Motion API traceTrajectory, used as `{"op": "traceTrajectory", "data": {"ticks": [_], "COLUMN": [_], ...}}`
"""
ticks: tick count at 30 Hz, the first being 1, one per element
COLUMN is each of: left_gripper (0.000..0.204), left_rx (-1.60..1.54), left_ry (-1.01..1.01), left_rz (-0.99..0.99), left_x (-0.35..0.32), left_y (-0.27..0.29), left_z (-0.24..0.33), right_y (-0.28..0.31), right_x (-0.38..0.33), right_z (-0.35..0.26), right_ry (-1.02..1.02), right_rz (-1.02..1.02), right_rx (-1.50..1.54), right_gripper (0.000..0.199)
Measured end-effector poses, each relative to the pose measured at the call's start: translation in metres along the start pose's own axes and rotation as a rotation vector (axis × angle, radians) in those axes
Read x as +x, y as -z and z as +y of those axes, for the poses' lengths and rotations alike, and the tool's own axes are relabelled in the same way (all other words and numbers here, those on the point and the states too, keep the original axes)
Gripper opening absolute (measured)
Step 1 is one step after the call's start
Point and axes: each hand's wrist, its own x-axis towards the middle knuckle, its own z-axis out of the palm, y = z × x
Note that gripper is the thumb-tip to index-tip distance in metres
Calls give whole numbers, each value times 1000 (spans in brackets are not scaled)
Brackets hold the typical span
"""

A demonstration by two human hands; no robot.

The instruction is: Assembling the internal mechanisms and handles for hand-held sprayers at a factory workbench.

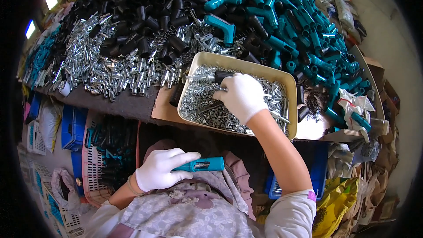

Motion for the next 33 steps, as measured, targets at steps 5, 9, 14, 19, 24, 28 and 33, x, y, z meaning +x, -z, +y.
{"op": "traceTrajectory", "data": {"ticks": [5, 9, 14, 19, 24, 28, 33], "left_gripper": [48, 50, 60, 89, 85, 82, 79], "left_rx": [46, -32, 107, 250, 261, 295, 284], "left_ry": [30, 112, -1, -25, -8, -25, -52], "left_rz": [76, 130, 246, 212, 205, 224, 207], "left_x": [0, -3, 1, 8, 4, 6, 7], "left_y": [-1, 2, 13, 14, 9, 12, 8], "left_z": [-4, -7, -11, -1, -3, -3, 0], "right_y": [-10, -2, 21, 7, -4, -2, 2], "right_x": [16, 7, -33, -61, -79, -93, -103], "right_z": [7, 14, -34, -63, -64, -65, -61], "right_ry": [-45, -10, 142, 327, 527, 591, 544], "right_rz": [-150, 82, -188, -314, -142, -115, -118], "right_rx": [125, 303, 613, 555, 278, 153, 145], "right_gripper": [22, 19, 16, 12, 22, 40, 47]}}
